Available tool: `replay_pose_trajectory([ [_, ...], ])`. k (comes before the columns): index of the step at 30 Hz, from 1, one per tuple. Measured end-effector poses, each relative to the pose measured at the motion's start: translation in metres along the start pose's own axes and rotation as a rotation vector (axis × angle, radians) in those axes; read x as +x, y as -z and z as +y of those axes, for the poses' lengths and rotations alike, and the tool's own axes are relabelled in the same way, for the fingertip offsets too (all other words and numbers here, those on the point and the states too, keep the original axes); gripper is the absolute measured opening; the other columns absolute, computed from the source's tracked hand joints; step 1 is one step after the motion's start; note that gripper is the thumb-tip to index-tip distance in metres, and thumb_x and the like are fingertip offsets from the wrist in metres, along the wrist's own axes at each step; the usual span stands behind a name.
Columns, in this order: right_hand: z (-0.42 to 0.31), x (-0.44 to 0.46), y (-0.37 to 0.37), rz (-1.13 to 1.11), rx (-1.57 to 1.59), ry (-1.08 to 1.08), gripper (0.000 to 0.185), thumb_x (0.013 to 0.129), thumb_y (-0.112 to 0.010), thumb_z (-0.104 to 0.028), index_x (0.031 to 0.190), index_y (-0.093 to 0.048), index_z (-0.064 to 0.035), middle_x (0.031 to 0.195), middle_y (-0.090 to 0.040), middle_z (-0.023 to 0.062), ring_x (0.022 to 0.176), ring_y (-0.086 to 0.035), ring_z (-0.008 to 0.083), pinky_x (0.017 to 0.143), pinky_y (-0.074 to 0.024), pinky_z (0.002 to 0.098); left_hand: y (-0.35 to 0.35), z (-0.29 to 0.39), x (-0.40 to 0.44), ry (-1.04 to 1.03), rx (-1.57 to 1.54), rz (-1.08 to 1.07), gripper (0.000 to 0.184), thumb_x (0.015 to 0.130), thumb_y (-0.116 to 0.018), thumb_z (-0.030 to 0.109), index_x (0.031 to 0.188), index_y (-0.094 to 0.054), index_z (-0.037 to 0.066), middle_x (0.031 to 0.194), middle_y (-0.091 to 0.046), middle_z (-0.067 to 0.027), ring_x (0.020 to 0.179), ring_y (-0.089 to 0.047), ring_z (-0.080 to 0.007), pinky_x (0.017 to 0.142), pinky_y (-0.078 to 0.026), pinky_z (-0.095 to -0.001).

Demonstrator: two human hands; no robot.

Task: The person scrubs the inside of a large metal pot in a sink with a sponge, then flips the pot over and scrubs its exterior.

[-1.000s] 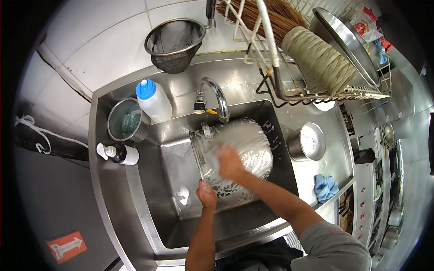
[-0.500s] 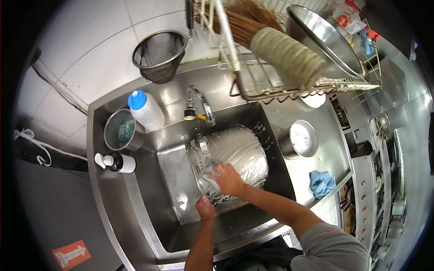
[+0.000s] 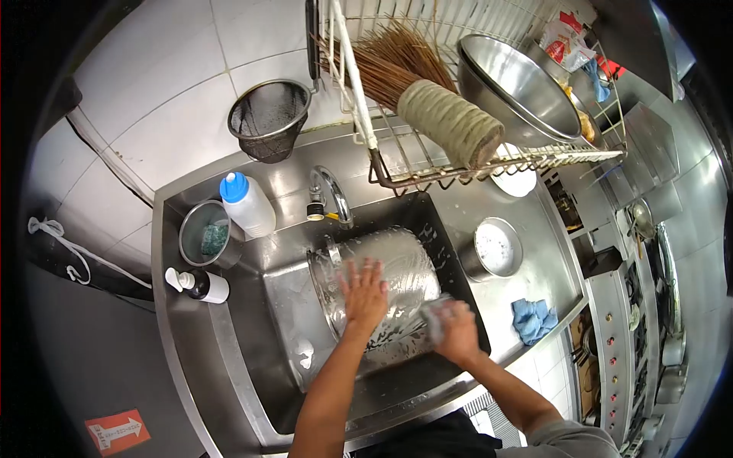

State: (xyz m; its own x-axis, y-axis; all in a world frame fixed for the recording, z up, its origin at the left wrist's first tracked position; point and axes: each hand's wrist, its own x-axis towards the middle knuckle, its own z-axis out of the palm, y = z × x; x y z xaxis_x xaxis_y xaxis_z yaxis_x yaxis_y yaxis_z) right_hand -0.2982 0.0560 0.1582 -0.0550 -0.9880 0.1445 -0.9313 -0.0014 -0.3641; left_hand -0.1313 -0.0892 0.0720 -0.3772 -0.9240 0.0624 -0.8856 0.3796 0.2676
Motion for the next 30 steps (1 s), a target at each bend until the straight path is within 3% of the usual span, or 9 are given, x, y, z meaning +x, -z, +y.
replay_pose_trajectory([
  [2, 0.013, 0.009, 0.041, 0.336, -0.127, -0.013, 0.036, 0.076, -0.066, -0.01, 0.112, -0.063, -0.0066, 0.105, -0.056, 0.0211, 0.095, -0.057, 0.0396, 0.079, -0.0481, 0.0468, -0.002, 0.012, 0.001, -0.192, -0.182, -0.061, 0.051, 0.096, -0.046, 0.036, 0.144, -0.04, 0.021, 0.155, -0.026, -0.0039, 0.146, -0.01, -0.0341, 0.115, -0.005, -0.0592],
  [8, 0.131, 0.074, 0.068, 0.205, -0.114, -0.238, 0.042, 0.077, -0.065, -0.011, 0.118, -0.061, -0.0044, 0.111, -0.055, 0.0265, 0.094, -0.058, 0.0432, 0.085, -0.0477, 0.0459, 0.007, 0.014, -0.014, -0.475, -0.258, -0.126, 0.052, 0.092, -0.052, 0.041, 0.14, -0.045, 0.024, 0.154, -0.028, -0.0017, 0.144, -0.016, -0.0345, 0.114, -0.009, -0.0587],
  [10, 0.145, 0.094, 0.06, 0.078, -0.089, -0.233, 0.044, 0.074, -0.065, -0.013, 0.117, -0.062, -0.0044, 0.112, -0.056, 0.0283, 0.095, -0.059, 0.0443, 0.085, -0.0483, 0.0466, 0.02, -0.001, -0.022, -0.407, -0.277, -0.133, 0.049, 0.091, -0.057, 0.037, 0.138, -0.049, 0.023, 0.153, -0.03, -0.003, 0.143, -0.02, -0.0331, 0.114, -0.014, -0.0583],
  [13, 0.155, 0.109, 0.045, -0.027, -0.054, -0.324, 0.046, 0.067, -0.059, -0.015, 0.11, -0.064, -0.0002, 0.098, -0.062, 0.0284, 0.1, -0.059, 0.044, 0.091, -0.0472, 0.0468, 0.037, -0.025, -0.037, 0.037, -0.041, -0.115, 0.049, 0.092, -0.055, 0.036, 0.138, -0.048, 0.022, 0.151, -0.032, -0.0085, 0.143, -0.021, -0.028, 0.114, -0.015, -0.0569],
  [16, 0.179, 0.123, 0.039, -0.285, -0.101, -0.311, 0.048, 0.066, -0.06, -0.019, 0.108, -0.063, 0.0028, 0.093, -0.064, 0.0295, 0.098, -0.059, 0.0455, 0.092, -0.0462, 0.0478, 0.024, -0.053, -0.042, 0.357, 0.054, 0.247, 0.046, 0.092, -0.056, 0.033, 0.134, -0.051, 0.018, 0.144, -0.04, -0.0196, 0.135, -0.035, -0.0308, 0.11, -0.027, -0.0513],
  [19, 0.187, 0.123, 0.043, -0.295, -0.197, -0.364, 0.05, 0.066, -0.06, -0.022, 0.106, -0.061, 0.0075, 0.096, -0.064, 0.0303, 0.095, -0.06, 0.0456, 0.094, -0.0449, 0.0475, -0.006, -0.071, -0.037, 0.84, -0.763, 0.143, 0.031, 0.095, -0.05, 0.029, 0.111, -0.059, 0.005, 0.089, -0.065, -0.0271, 0.087, -0.063, -0.045, 0.078, -0.05, -0.0479],
  [22, 0.175, 0.116, 0.059, -0.097, -0.362, -0.207, 0.051, 0.068, -0.068, -0.022, 0.113, -0.059, 0.0007, 0.109, -0.06, 0.0268, 0.096, -0.06, 0.043, 0.087, -0.0491, 0.0465, -0.001, -0.065, -0.043, 0.777, -0.551, 0.207, 0.029, 0.096, -0.05, 0.03, 0.099, -0.06, 0.003, 0.077, -0.065, -0.0248, 0.078, -0.063, -0.0455, 0.071, -0.049, -0.0515],
  [25, 0.064, 0.103, 0.114, 0.152, -0.235, -0.147, 0.045, 0.072, -0.075, -0.014, 0.112, -0.058, -0.0026, 0.108, -0.061, 0.0232, 0.096, -0.062, 0.0403, 0.084, -0.0508, 0.0434, 0.007, -0.061, -0.05, 0.778, -0.613, 0.224, 0.029, 0.097, -0.047, 0.03, 0.095, -0.059, 0.004, 0.079, -0.065, -0.0252, 0.079, -0.062, -0.0461, 0.07, -0.047, -0.0526],
  [30, -0.043, 0.067, 0.029, -0.005, 0.218, 0.327, 0.049, 0.072, -0.075, -0.008, 0.118, -0.059, -0.0057, 0.125, -0.056, 0.0197, 0.109, -0.057, 0.0365, 0.093, -0.0476, 0.0431, -0.003, -0.06, -0.065, 0.703, -0.689, 0.319, 0.028, 0.098, -0.046, 0.026, 0.095, -0.061, 0.003, 0.078, -0.064, -0.0264, 0.078, -0.062, -0.0465, 0.068, -0.048, -0.0513],
])
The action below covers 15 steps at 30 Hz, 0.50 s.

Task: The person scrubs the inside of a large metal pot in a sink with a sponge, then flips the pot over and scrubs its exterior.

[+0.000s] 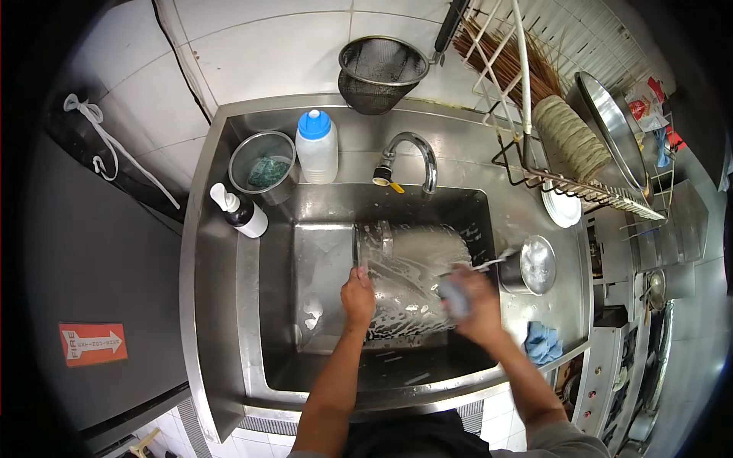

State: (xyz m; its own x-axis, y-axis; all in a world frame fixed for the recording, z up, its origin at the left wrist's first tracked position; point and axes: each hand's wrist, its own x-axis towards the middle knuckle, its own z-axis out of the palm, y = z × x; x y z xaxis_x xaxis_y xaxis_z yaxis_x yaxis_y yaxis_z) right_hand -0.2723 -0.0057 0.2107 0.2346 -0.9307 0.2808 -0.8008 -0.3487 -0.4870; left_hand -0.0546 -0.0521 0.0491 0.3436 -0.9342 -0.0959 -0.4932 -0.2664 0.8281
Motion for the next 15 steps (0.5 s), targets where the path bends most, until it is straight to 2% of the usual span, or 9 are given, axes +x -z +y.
replay_pose_trajectory([
  [1, 0.005, -0.008, -0.045, -0.114, 0.06, -0.01, 0.056, 0.067, -0.077, -0.008, 0.121, -0.061, -0.0096, 0.131, -0.052, 0.018, 0.109, -0.056, 0.0357, 0.095, -0.0462, 0.0434, 0.0, -0.002, -0.001, 0.003, -0.002, 0.003, 0.028, 0.098, -0.046, 0.026, 0.095, -0.061, 0.003, 0.078, -0.064, -0.0264, 0.078, -0.062, -0.0465, 0.068, -0.048, -0.0513],
  [3, 0.012, 0.007, -0.116, -0.194, -0.095, 0.229, 0.047, 0.071, -0.075, -0.017, 0.117, -0.064, -0.016, 0.132, -0.051, 0.0153, 0.113, -0.052, 0.034, 0.097, -0.0431, 0.0417, -0.001, -0.005, -0.001, -0.007, -0.07, -0.028, 0.026, 0.098, -0.045, 0.021, 0.096, -0.059, 0.0, 0.079, -0.063, -0.0264, 0.078, -0.061, -0.0462, 0.067, -0.047, -0.0502],
  [5, 0.038, 0.047, -0.165, -0.058, -0.137, 0.388, 0.042, 0.072, -0.073, -0.021, 0.113, -0.066, -0.0176, 0.127, -0.052, 0.0153, 0.109, -0.05, 0.0344, 0.093, -0.0433, 0.0412, -0.01, -0.016, -0.001, -0.026, -0.046, -0.003, 0.026, 0.098, -0.044, 0.021, 0.096, -0.059, 0.0, 0.079, -0.063, -0.0265, 0.078, -0.061, -0.0462, 0.067, -0.047, -0.0503],
  [7, 0.025, 0.112, -0.155, 0.067, -0.206, 0.172, 0.039, 0.07, -0.074, -0.023, 0.108, -0.068, -0.0152, 0.121, -0.054, 0.0142, 0.103, -0.049, 0.0333, 0.088, -0.0432, 0.041, -0.003, -0.009, -0.001, -0.006, 0.028, -0.038, 0.026, 0.098, -0.043, 0.019, 0.098, -0.06, 0.0, 0.08, -0.064, -0.0265, 0.078, -0.062, -0.0456, 0.069, -0.049, -0.0493],
  [8, 0.048, 0.124, -0.178, 0.093, -0.196, 0.037, 0.037, 0.069, -0.072, -0.021, 0.105, -0.069, -0.0125, 0.117, -0.055, 0.0131, 0.101, -0.048, 0.0328, 0.087, -0.0424, 0.0425, 0.0, -0.007, -0.008, 0.013, 0.035, -0.049, 0.026, 0.098, -0.043, 0.019, 0.098, -0.06, 0.0, 0.08, -0.064, -0.0265, 0.078, -0.062, -0.0456, 0.069, -0.049, -0.0493],
  [10, 0.025, 0.115, -0.165, -0.1, -0.253, -0.052, 0.036, 0.069, -0.07, -0.016, 0.104, -0.069, -0.0095, 0.115, -0.056, 0.0121, 0.105, -0.047, 0.0347, 0.091, -0.0409, 0.0434, 0.006, 0.001, -0.005, 0.052, 0.015, -0.085, 0.026, 0.097, -0.043, 0.018, 0.103, -0.061, 0.0, 0.082, -0.064, -0.0261, 0.079, -0.062, -0.0453, 0.071, -0.05, -0.0488],
  [11, 0.024, 0.094, -0.171, -0.091, -0.255, -0.048, 0.036, 0.069, -0.07, -0.016, 0.104, -0.069, -0.0095, 0.115, -0.056, 0.0121, 0.105, -0.047, 0.0347, 0.091, -0.0409, 0.0434, 0.006, 0.0, -0.004, 0.043, 0.012, -0.08, 0.026, 0.097, -0.043, 0.018, 0.103, -0.061, 0.0, 0.082, -0.064, -0.0261, 0.079, -0.062, -0.0453, 0.071, -0.05, -0.0488],
  [13, 0.028, 0.044, -0.187, -0.103, -0.124, 0.406, 0.037, 0.069, -0.068, -0.014, 0.105, -0.069, -0.0099, 0.116, -0.057, 0.0113, 0.11, -0.046, 0.0357, 0.096, -0.039, 0.0434, 0.004, -0.008, -0.008, -0.018, -0.043, -0.032, 0.027, 0.096, -0.043, 0.017, 0.105, -0.061, -0.001, 0.083, -0.065, -0.0263, 0.08, -0.063, -0.0449, 0.071, -0.05, -0.0485],
  [15, 0.016, 0.066, -0.17, -0.173, -0.171, 0.367, 0.036, 0.07, -0.068, -0.017, 0.106, -0.069, -0.0104, 0.119, -0.057, 0.0109, 0.112, -0.046, 0.0355, 0.098, -0.0382, 0.0437, 0.006, -0.003, -0.008, -0.029, -0.043, -0.021, 0.026, 0.095, -0.044, 0.015, 0.106, -0.061, -0.001, 0.084, -0.065, -0.0266, 0.08, -0.063, -0.0445, 0.071, -0.05, -0.0481],
])
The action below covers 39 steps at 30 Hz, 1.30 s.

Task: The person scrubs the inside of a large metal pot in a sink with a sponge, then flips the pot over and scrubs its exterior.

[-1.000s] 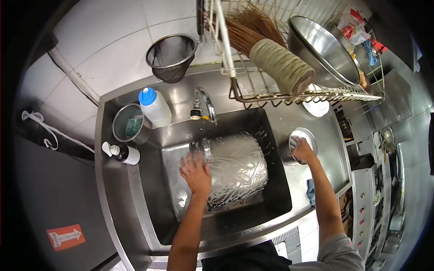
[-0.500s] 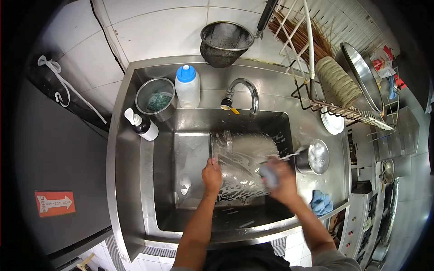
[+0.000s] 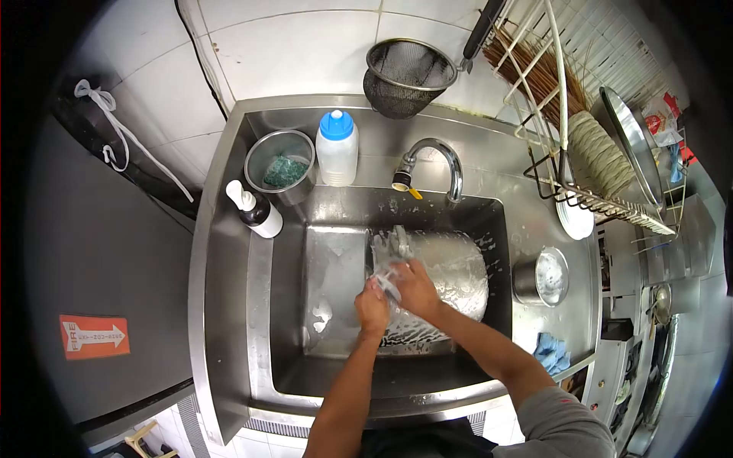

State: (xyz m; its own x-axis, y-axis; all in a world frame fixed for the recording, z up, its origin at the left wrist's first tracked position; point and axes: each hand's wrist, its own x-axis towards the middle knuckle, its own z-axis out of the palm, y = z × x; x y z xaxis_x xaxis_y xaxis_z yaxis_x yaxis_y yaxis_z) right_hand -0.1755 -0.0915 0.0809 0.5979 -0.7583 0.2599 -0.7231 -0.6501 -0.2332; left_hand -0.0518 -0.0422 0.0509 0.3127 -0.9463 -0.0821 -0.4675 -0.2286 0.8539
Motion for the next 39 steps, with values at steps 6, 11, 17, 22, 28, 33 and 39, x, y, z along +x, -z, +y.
replay_pose_trajectory([
  [6, 0.072, 0.14, -0.036, -0.755, -0.061, -0.316, 0.033, 0.069, -0.07, -0.021, 0.098, -0.072, -0.0074, 0.101, -0.069, 0.0109, 0.119, -0.051, 0.0362, 0.097, -0.0426, 0.0436, -0.008, -0.004, -0.008, 0.022, 0.01, 0.024, 0.024, 0.092, -0.046, 0.008, 0.107, -0.062, -0.003, 0.085, -0.065, -0.0268, 0.082, -0.065, -0.0421, 0.072, -0.052, -0.0447],
  [11, 0.05, 0.133, -0.027, -0.706, -0.163, -0.242, 0.035, 0.066, -0.073, -0.024, 0.095, -0.072, -0.004, 0.102, -0.068, 0.0126, 0.11, -0.054, 0.0332, 0.093, -0.0436, 0.0448, -0.008, -0.004, -0.011, -0.019, 0.012, 0.087, 0.023, 0.093, -0.046, 0.008, 0.104, -0.063, -0.002, 0.081, -0.065, -0.0258, 0.079, -0.065, -0.041, 0.068, -0.051, -0.0433],
  [17, -0.005, -0.027, 0.015, -0.17, -0.029, 0.044, 0.039, 0.076, -0.066, -0.034, 0.103, -0.068, -0.0059, 0.115, -0.063, 0.0106, 0.108, -0.055, 0.034, 0.096, -0.0399, 0.0496, -0.012, -0.014, -0.011, -0.023, 0.042, 0.074, 0.023, 0.095, -0.045, 0.011, 0.103, -0.061, -0.002, 0.079, -0.063, -0.0263, 0.076, -0.063, -0.0426, 0.065, -0.048, -0.0457],
  [22, 0.141, -0.045, 0.014, -0.005, 0.035, -0.734, 0.037, 0.078, -0.063, -0.032, 0.105, -0.066, -0.0076, 0.113, -0.063, 0.0158, 0.104, -0.059, 0.0316, 0.094, -0.045, 0.0441, -0.011, -0.008, -0.014, -0.028, 0.096, 0.116, 0.018, 0.091, -0.05, 0.008, 0.102, -0.061, 0.001, 0.08, -0.065, -0.0243, 0.079, -0.064, -0.0439, 0.069, -0.049, -0.0494],
  [28, 0.074, -0.046, 0.009, 0.123, -0.032, -0.353, 0.032, 0.081, -0.061, -0.028, 0.101, -0.066, -0.0039, 0.108, -0.064, 0.0181, 0.102, -0.062, 0.0362, 0.089, -0.0505, 0.0427, -0.008, -0.012, -0.012, 0.031, 0.181, 0.036, 0.019, 0.09, -0.051, 0.007, 0.105, -0.061, 0.001, 0.086, -0.065, -0.0258, 0.083, -0.063, -0.0435, 0.073, -0.049, -0.0486],
  [33, 0.14, -0.044, 0.022, -0.219, 0.093, -0.922, 0.032, 0.079, -0.066, -0.021, 0.107, -0.064, -0.0049, 0.111, -0.062, 0.0167, 0.111, -0.056, 0.0363, 0.097, -0.0464, 0.0436, -0.01, -0.009, -0.01, -0.174, 0.106, 0.114, 0.025, 0.096, -0.044, 0.016, 0.096, -0.062, -0.002, 0.075, -0.062, -0.0267, 0.072, -0.06, -0.046, 0.063, -0.047, -0.0495],
  [39, 0.024, -0.104, 0.002, 0.047, -0.033, -0.194, 0.044, 0.086, -0.058, -0.028, 0.125, -0.056, -0.0101, 0.12, -0.056, 0.0161, 0.118, -0.049, 0.037, 0.105, -0.0363, 0.0518, -0.003, -0.009, -0.002, 0.016, 0.113, -0.091, 0.022, 0.095, -0.05, 0.019, 0.093, -0.062, 0.001, 0.075, -0.063, -0.0245, 0.071, -0.062, -0.0438, 0.062, -0.048, -0.0488],
])
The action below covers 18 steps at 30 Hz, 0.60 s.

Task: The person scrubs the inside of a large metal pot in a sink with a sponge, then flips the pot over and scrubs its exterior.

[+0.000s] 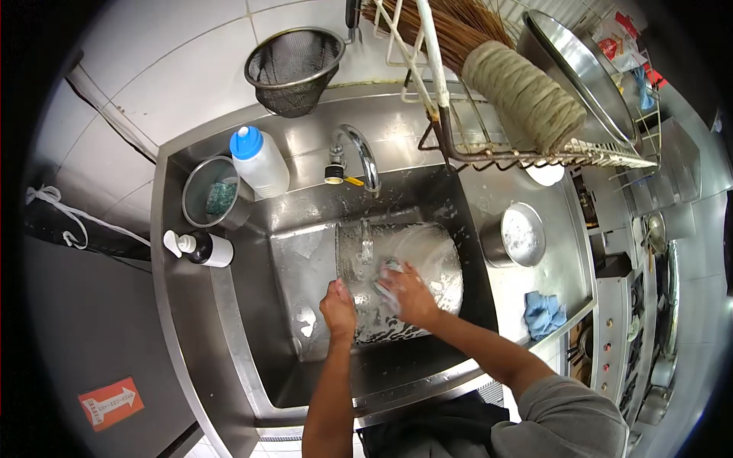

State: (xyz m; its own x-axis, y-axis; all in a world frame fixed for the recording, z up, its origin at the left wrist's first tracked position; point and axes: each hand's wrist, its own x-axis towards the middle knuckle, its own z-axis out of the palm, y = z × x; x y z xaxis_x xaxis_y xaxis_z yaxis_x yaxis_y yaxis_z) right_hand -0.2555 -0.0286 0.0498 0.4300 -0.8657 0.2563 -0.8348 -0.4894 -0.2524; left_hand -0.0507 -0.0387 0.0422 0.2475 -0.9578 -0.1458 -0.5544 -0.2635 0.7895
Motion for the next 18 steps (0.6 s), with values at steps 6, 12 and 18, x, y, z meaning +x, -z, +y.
replay_pose_trajectory([
  [6, 0.081, 0.037, 0.013, -0.187, 0.011, -0.823, 0.047, 0.084, -0.059, -0.036, 0.117, -0.058, -0.0021, 0.109, -0.063, 0.0215, 0.104, -0.06, 0.0399, 0.087, -0.0485, 0.0527, -0.002, 0.002, -0.004, -0.139, 0.025, 0.127, 0.031, 0.1, -0.045, 0.024, 0.086, -0.059, 0.0, 0.068, -0.058, -0.0244, 0.061, -0.057, -0.0413, 0.058, -0.044, -0.0468],
  [12, -0.056, -0.024, 0.043, -0.049, -0.047, -0.126, 0.044, 0.08, -0.056, -0.024, 0.122, -0.055, -0.0092, 0.126, -0.052, 0.0159, 0.132, -0.035, 0.0411, 0.108, -0.0269, 0.0583, -0.002, -0.003, -0.003, -0.136, -0.01, 0.098, 0.015, 0.092, -0.053, 0.012, 0.097, -0.063, 0.003, 0.076, -0.063, -0.0237, 0.071, -0.061, -0.0439, 0.063, -0.046, -0.0498],
  [18, 0.05, -0.029, 0.022, 0.084, -0.221, -0.606, 0.048, 0.08, -0.056, -0.018, 0.126, -0.053, -0.0042, 0.127, -0.052, 0.018, 0.121, -0.046, 0.0366, 0.105, -0.0306, 0.0567, -0.002, -0.008, -0.009, -0.132, 0.063, 0.067, 0.017, 0.089, -0.053, 0.008, 0.102, -0.062, 0.002, 0.08, -0.065, -0.0239, 0.076, -0.062, -0.044, 0.067, -0.048, -0.0486],
])
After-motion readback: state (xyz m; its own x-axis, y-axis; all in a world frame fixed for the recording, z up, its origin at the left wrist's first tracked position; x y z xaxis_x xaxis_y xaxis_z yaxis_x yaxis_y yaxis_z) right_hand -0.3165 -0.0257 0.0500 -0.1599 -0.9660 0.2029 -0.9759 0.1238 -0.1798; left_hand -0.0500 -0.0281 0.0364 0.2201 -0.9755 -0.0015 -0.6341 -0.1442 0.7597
